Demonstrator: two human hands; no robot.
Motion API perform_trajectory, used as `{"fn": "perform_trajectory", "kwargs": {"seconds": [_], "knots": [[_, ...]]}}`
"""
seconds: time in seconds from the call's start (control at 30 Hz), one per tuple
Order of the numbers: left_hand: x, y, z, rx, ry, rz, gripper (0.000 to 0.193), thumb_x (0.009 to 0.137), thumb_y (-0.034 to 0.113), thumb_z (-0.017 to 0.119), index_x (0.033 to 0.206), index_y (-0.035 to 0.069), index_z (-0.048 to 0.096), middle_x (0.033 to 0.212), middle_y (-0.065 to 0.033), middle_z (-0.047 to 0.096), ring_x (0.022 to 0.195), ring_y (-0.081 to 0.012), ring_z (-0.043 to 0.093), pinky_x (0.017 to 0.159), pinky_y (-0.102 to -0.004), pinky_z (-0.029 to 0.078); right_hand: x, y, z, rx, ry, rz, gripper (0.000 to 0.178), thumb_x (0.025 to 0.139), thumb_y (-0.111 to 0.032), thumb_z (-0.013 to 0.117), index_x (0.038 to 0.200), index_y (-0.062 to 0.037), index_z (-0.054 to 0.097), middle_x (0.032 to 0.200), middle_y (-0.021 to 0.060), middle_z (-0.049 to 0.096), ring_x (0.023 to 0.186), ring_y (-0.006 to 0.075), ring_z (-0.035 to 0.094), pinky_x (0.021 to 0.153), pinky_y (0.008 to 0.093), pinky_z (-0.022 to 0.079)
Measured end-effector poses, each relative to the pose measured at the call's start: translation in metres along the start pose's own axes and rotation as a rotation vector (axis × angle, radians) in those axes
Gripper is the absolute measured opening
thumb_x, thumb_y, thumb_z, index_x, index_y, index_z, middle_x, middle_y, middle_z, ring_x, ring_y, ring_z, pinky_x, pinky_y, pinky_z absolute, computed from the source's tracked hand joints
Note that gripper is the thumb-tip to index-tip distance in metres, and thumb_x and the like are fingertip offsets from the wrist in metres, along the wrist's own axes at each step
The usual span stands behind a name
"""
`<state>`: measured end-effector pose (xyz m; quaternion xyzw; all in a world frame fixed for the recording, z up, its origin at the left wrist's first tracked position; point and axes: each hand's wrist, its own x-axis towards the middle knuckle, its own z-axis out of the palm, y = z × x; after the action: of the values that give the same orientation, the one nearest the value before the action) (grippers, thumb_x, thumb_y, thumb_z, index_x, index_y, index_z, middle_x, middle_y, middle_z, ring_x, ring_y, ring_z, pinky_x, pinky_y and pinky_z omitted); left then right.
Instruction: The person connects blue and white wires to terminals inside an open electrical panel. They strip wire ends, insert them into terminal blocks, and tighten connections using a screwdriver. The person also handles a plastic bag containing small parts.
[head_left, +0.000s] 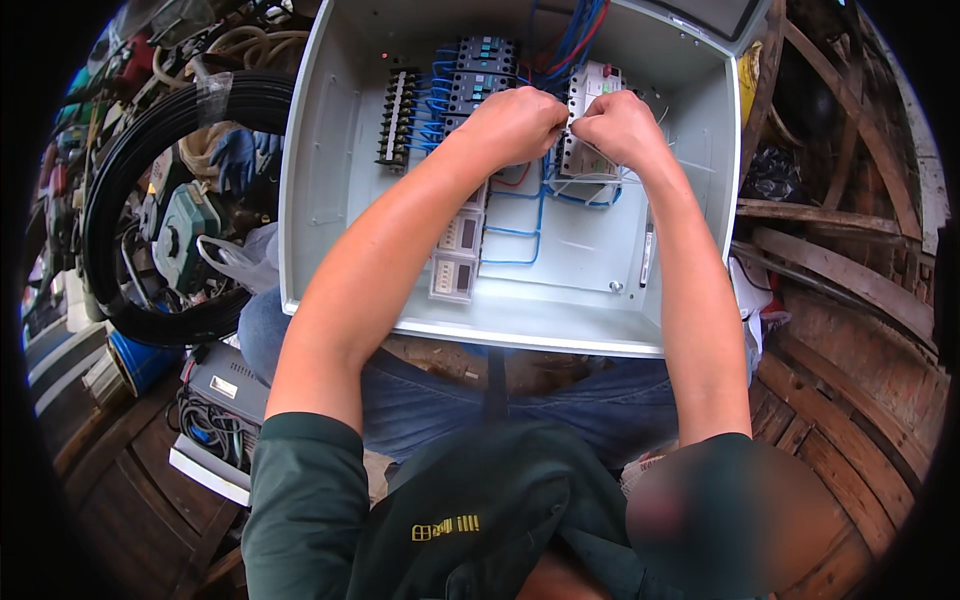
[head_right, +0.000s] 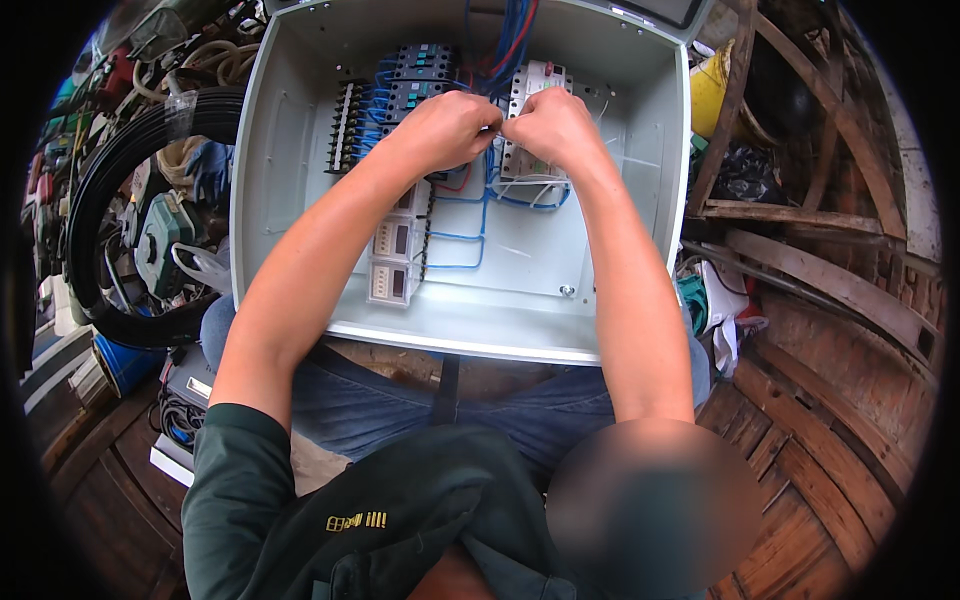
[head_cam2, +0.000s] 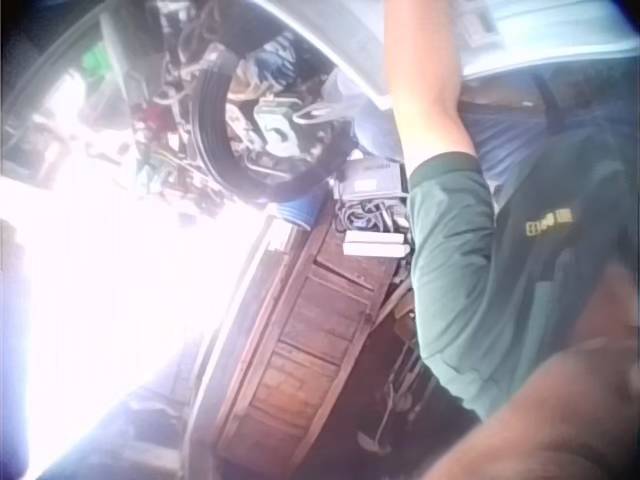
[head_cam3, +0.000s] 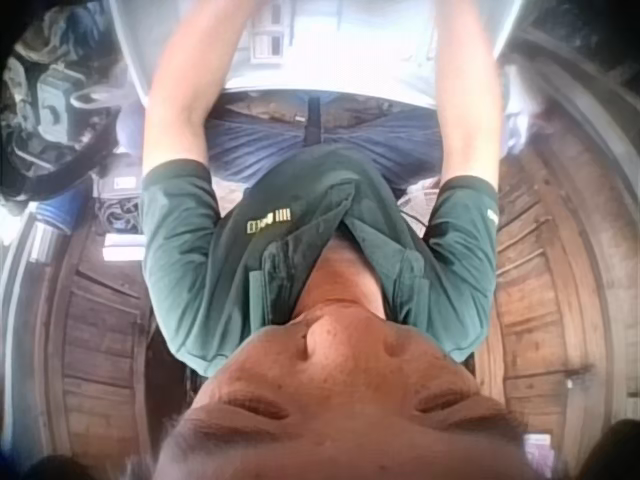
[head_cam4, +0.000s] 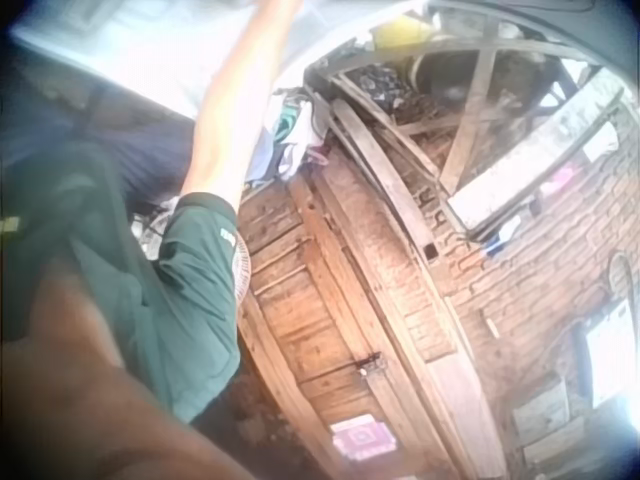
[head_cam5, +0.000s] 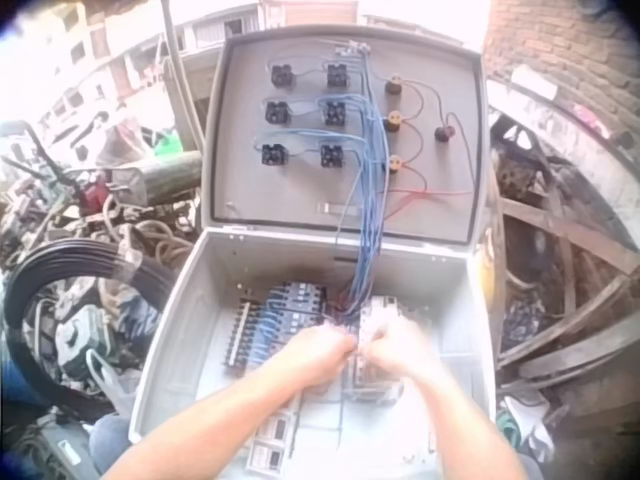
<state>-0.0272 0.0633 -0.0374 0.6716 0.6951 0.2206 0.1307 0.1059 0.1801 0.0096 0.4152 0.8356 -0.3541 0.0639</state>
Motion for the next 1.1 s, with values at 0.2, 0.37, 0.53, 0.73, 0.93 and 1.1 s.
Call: {"fn": "perform_trajectory", "kwargs": {"seconds": [0.2, 0.37, 0.53, 0.73, 0.93, 1.1], "knots": [[0.002, 0.004, 0.001, 0.066, -0.088, -0.077, 0.005, 0.079, 0.007, 0.061, 0.080, 0.004, 0.065, 0.083, -0.0164, 0.068, 0.083, -0.0371, 0.066, 0.072, -0.0460, 0.054, 0.001, 0.005, -0.008, 0.041, -0.070, 0.017, 0.035, 0.068, -0.027, 0.068, 0.088, 0.0005, 0.074, 0.083, 0.0177, 0.072, 0.079, 0.0292, 0.070, 0.076, 0.0384, 0.055], [0.002, 0.002, 0.003, 0.047, -0.081, -0.091, 0.010, 0.079, 0.007, 0.061, 0.085, 0.006, 0.069, 0.086, -0.0160, 0.069, 0.084, -0.0360, 0.067, 0.074, -0.0457, 0.054, -0.002, 0.004, 0.004, -0.099, -0.071, -0.095, 0.027, 0.077, -0.023, 0.067, 0.089, 0.0000, 0.074, 0.088, 0.0217, 0.071, 0.086, 0.0350, 0.069, 0.079, 0.0421, 0.055], [0.002, 0.010, -0.002, 0.114, -0.157, -0.082, 0.012, 0.077, 0.008, 0.063, 0.086, 0.009, 0.071, 0.085, -0.0137, 0.070, 0.083, -0.0338, 0.068, 0.072, -0.0443, 0.055, -0.005, -0.001, 0.014, -0.171, 0.014, -0.157, 0.021, 0.073, -0.012, 0.064, 0.086, 0.0010, 0.073, 0.090, 0.0247, 0.070, 0.090, 0.0380, 0.068, 0.083, 0.0435, 0.054], [0.013, 0.014, 0.001, 0.429, -0.357, 0.006, 0.011, 0.079, 0.011, 0.062, 0.083, 0.013, 0.072, 0.085, -0.0085, 0.073, 0.083, -0.0293, 0.071, 0.070, -0.0414, 0.056, -0.010, 0.001, -0.008, -0.023, 0.001, -0.129, 0.022, 0.073, -0.019, 0.070, 0.082, 0.0014, 0.071, 0.075, 0.0146, 0.069, 0.067, 0.0237, 0.065, 0.067, 0.0359, 0.053], [0.035, -0.005, -0.001, 0.387, -0.472, 0.199, 0.008, 0.081, 0.013, 0.063, 0.085, 0.012, 0.070, 0.087, -0.0098, 0.072, 0.089, -0.0300, 0.069, 0.075, -0.0411, 0.055, -0.012, -0.002, -0.011, -0.042, -0.030, -0.151, 0.026, 0.076, -0.024, 0.072, 0.080, 0.0017, 0.070, 0.073, 0.0151, 0.068, 0.067, 0.0247, 0.064, 0.067, 0.0366, 0.052], [0.044, 0.001, -0.002, 0.431, -0.583, 0.154, 0.010, 0.080, 0.019, 0.067, 0.086, 0.013, 0.072, 0.088, -0.0089, 0.072, 0.087, -0.0295, 0.070, 0.073, -0.0417, 0.055, -0.010, 0.001, -0.012, -0.025, 0.010, -0.163, 0.028, 0.077, -0.026, 0.073, 0.078, 0.0016, 0.069, 0.073, 0.0153, 0.068, 0.066, 0.0251, 0.063, 0.066, 0.0368, 0.052]]}}
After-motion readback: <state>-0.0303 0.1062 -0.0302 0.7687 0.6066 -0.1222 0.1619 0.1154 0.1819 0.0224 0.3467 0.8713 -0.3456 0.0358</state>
